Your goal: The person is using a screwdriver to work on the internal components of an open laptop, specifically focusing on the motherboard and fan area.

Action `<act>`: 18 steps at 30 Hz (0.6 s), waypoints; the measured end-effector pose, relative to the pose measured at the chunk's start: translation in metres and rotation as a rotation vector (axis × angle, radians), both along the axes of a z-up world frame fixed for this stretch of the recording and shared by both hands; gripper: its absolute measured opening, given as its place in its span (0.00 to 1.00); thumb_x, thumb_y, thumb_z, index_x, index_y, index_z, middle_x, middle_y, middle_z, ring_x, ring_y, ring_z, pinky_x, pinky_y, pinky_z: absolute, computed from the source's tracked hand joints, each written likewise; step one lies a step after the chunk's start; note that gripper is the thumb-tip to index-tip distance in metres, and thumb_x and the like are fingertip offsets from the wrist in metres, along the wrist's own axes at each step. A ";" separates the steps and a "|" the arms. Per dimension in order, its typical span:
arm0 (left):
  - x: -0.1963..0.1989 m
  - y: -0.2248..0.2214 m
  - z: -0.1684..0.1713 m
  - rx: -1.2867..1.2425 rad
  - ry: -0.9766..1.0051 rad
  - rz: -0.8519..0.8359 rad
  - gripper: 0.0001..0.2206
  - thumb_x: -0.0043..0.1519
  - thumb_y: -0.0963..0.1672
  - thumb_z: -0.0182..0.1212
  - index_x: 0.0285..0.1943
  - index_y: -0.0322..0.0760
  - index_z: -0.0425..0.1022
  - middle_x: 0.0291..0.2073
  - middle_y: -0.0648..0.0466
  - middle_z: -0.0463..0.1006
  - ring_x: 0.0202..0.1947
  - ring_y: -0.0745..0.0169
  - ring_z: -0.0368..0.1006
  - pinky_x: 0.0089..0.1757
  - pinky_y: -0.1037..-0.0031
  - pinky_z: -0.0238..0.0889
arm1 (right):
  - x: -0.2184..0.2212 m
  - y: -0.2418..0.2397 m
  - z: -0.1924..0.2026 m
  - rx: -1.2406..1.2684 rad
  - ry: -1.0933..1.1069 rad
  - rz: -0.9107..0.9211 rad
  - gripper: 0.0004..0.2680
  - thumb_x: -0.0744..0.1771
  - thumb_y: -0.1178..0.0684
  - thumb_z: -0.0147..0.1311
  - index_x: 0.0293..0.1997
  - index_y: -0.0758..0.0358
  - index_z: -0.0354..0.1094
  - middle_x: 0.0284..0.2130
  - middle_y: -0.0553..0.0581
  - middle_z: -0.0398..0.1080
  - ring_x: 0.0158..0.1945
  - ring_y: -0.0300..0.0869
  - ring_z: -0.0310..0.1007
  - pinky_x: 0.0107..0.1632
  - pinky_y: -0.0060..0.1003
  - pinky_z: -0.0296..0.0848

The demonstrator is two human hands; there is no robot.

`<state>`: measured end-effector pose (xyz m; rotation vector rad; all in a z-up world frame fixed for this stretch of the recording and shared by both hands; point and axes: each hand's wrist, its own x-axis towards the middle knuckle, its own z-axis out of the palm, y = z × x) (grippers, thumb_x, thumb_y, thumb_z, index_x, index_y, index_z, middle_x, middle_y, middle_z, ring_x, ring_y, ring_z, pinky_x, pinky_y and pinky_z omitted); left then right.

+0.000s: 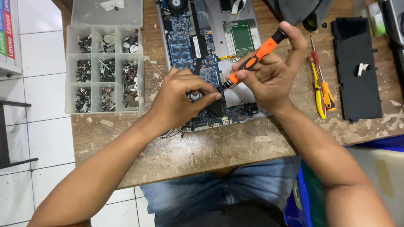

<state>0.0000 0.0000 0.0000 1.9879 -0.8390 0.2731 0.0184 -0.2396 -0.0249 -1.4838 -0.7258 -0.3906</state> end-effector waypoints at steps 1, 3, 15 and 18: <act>0.000 0.000 0.001 0.000 0.000 0.002 0.05 0.59 0.44 0.75 0.34 0.44 0.82 0.29 0.62 0.84 0.30 0.67 0.72 0.39 0.68 0.51 | 0.000 0.001 0.002 0.000 0.000 0.002 0.33 0.70 0.71 0.61 0.76 0.49 0.36 0.72 0.61 0.53 0.39 0.63 0.81 0.48 0.54 0.89; 0.000 0.001 0.004 0.006 -0.006 -0.031 0.04 0.59 0.43 0.75 0.35 0.44 0.83 0.29 0.62 0.84 0.30 0.69 0.72 0.38 0.69 0.50 | 0.000 0.002 0.006 -0.001 -0.011 0.042 0.32 0.70 0.72 0.59 0.75 0.49 0.37 0.61 0.76 0.62 0.38 0.64 0.80 0.47 0.57 0.89; 0.001 0.002 -0.003 -0.011 0.026 -0.025 0.05 0.58 0.41 0.75 0.38 0.43 0.84 0.30 0.60 0.84 0.30 0.68 0.71 0.40 0.70 0.51 | -0.002 0.006 0.008 0.013 -0.059 0.024 0.32 0.70 0.73 0.59 0.75 0.50 0.37 0.38 0.80 0.69 0.34 0.63 0.79 0.45 0.54 0.87; 0.000 0.001 -0.005 -0.004 0.038 -0.039 0.04 0.58 0.41 0.75 0.38 0.42 0.84 0.29 0.60 0.84 0.29 0.68 0.70 0.38 0.70 0.50 | -0.003 0.007 0.006 0.005 -0.078 0.019 0.32 0.68 0.72 0.60 0.74 0.54 0.36 0.35 0.82 0.70 0.34 0.61 0.79 0.43 0.50 0.84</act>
